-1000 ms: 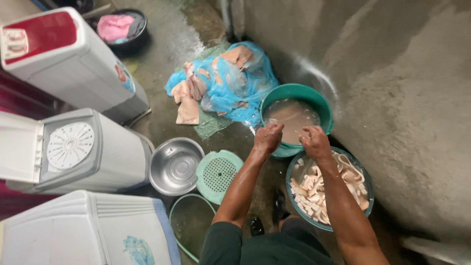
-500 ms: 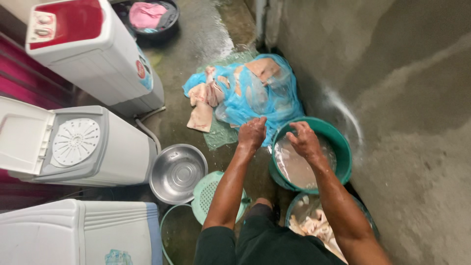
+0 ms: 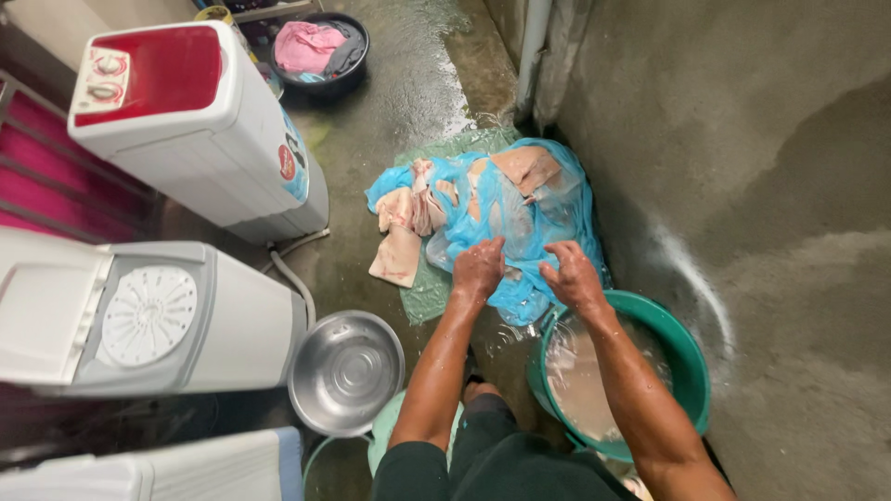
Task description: The person sorts through slabs of raw animal skin in crates and blue plastic bags, stacks them, and then washes them in a green basin of water.
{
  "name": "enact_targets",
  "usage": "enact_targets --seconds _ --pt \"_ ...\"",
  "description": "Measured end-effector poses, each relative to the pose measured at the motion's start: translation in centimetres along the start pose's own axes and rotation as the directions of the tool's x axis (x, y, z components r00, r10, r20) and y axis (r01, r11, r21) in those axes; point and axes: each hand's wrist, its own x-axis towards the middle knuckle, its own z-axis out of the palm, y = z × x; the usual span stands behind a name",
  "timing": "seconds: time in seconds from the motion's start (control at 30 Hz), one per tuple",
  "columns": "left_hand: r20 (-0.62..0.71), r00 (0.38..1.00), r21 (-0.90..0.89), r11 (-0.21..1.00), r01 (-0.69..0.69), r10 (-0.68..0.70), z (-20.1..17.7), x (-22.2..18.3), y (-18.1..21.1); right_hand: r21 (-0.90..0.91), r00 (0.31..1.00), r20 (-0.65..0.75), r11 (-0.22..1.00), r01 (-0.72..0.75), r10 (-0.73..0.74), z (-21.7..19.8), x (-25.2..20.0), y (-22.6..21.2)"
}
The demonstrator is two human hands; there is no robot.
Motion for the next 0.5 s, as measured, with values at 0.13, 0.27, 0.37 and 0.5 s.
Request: enact_targets --seconds 0.13,0.27,0.37,0.5 --pt "-0.016 1.000 0.008 1.000 -0.003 0.003 0.9 6.5 -5.3 -0.013 1.000 -0.012 1.000 -0.015 0.015 4.1 8.3 1.3" --pt "0.021 0.999 0.076 0.996 0.039 -0.040 0.8 12.7 -11.8 0.001 0.998 -0.006 0.998 0.059 -0.059 9.2 16.8 2.2" --pt "0.029 0.997 0.114 0.991 0.063 -0.067 0.9 16.0 -15.3 0.028 0.995 -0.009 0.995 0.097 -0.097 12.6 21.1 2.8" --pt "0.065 0.993 0.155 0.984 0.083 -0.094 0.6 22.2 -19.7 0.067 0.996 0.003 0.994 0.088 -0.088 15.8 27.7 2.7"
